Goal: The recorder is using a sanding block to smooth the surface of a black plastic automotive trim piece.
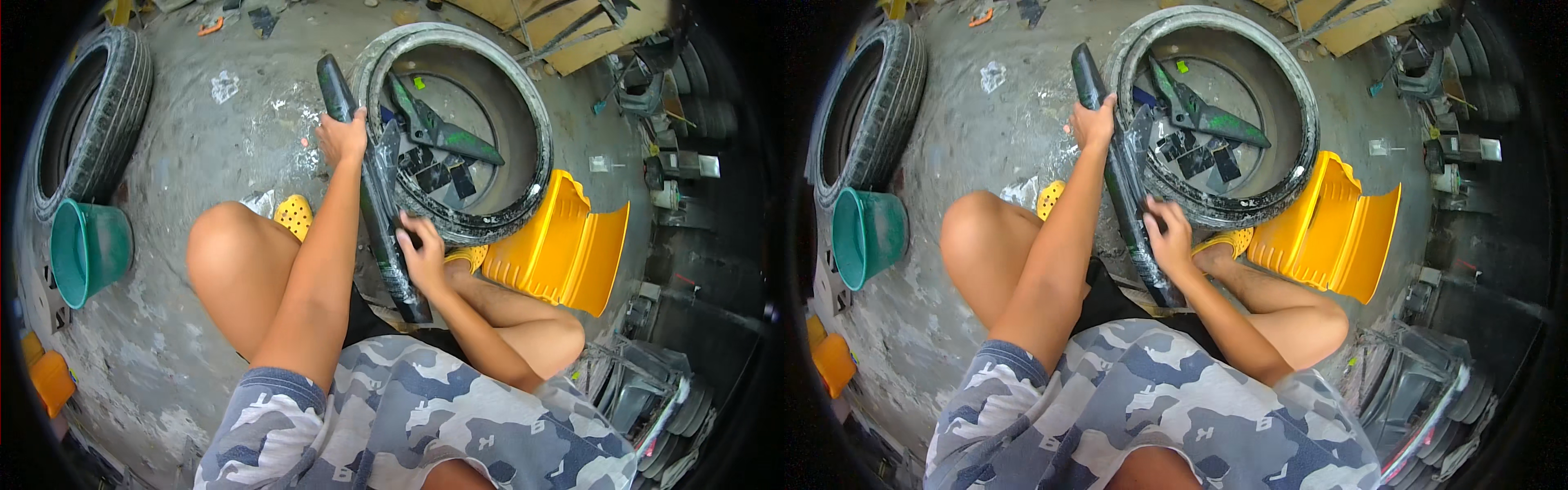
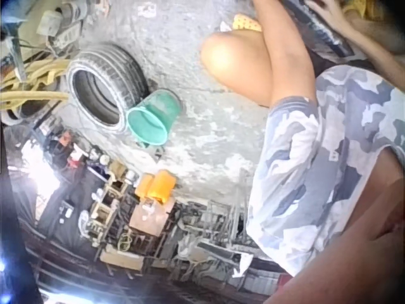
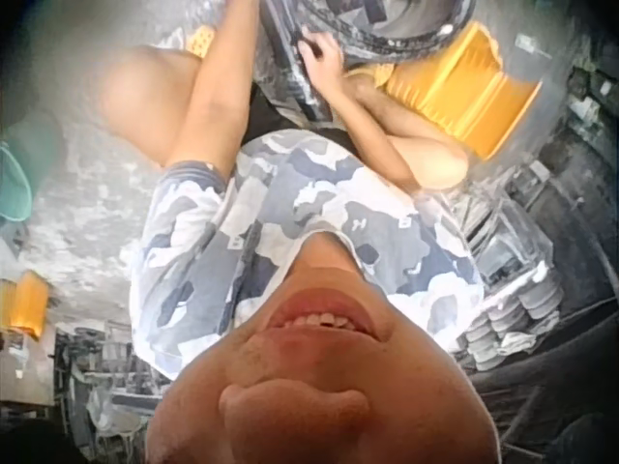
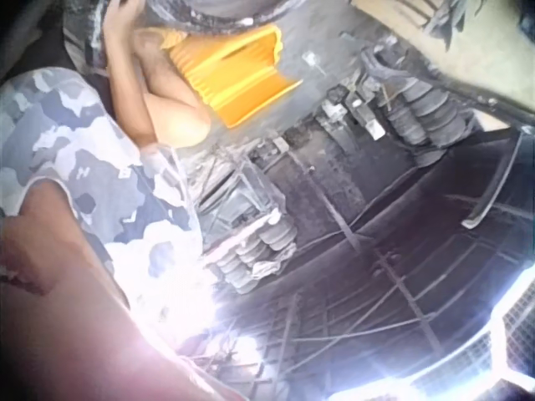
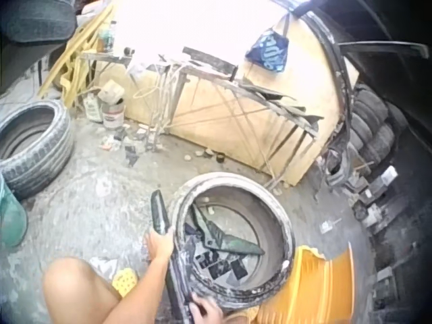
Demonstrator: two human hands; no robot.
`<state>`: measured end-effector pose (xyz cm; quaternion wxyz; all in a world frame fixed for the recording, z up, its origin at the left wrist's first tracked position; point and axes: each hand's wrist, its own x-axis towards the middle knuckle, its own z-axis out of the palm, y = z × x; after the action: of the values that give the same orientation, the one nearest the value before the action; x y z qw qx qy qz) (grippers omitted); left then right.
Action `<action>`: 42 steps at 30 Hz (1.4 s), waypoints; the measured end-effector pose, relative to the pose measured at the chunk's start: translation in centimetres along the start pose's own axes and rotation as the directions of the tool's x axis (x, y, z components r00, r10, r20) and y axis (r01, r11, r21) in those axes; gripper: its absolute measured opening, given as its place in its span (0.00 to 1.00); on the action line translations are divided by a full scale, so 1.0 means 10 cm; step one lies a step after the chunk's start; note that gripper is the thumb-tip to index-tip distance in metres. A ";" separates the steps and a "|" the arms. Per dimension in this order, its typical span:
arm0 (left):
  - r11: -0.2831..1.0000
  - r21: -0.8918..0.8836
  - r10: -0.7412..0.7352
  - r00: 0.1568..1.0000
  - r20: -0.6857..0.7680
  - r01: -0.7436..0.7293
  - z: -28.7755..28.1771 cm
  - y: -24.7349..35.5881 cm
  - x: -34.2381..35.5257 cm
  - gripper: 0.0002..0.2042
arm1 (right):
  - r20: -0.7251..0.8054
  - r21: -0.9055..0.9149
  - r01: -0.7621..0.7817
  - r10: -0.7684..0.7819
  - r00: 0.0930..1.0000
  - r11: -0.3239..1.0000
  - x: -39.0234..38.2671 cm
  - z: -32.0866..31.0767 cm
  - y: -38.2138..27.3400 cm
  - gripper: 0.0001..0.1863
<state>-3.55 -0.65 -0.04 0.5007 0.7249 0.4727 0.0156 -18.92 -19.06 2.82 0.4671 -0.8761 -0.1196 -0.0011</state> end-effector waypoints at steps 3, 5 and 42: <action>1.000 0.011 0.015 0.997 0.072 -0.016 0.19 0.15 -0.05 0.41 | -0.073 -0.094 0.114 -0.121 0.990 0.989 0.87 0.24 0.09 0.13; 1.000 -0.029 0.002 0.997 0.077 0.000 0.22 0.12 0.00 0.42 | -0.057 -0.148 0.060 -0.069 0.996 0.987 1.12 0.29 0.02 0.14; 0.997 -0.063 0.052 0.999 -0.002 -0.052 0.20 0.05 0.04 0.40 | -0.107 -0.170 0.136 -0.155 0.982 0.976 0.98 0.34 0.06 0.15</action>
<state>-1.98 -1.79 -0.84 0.5227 0.7207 0.4532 0.0439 -9.60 -14.54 1.57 0.3994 -0.8983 -0.1548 -0.0976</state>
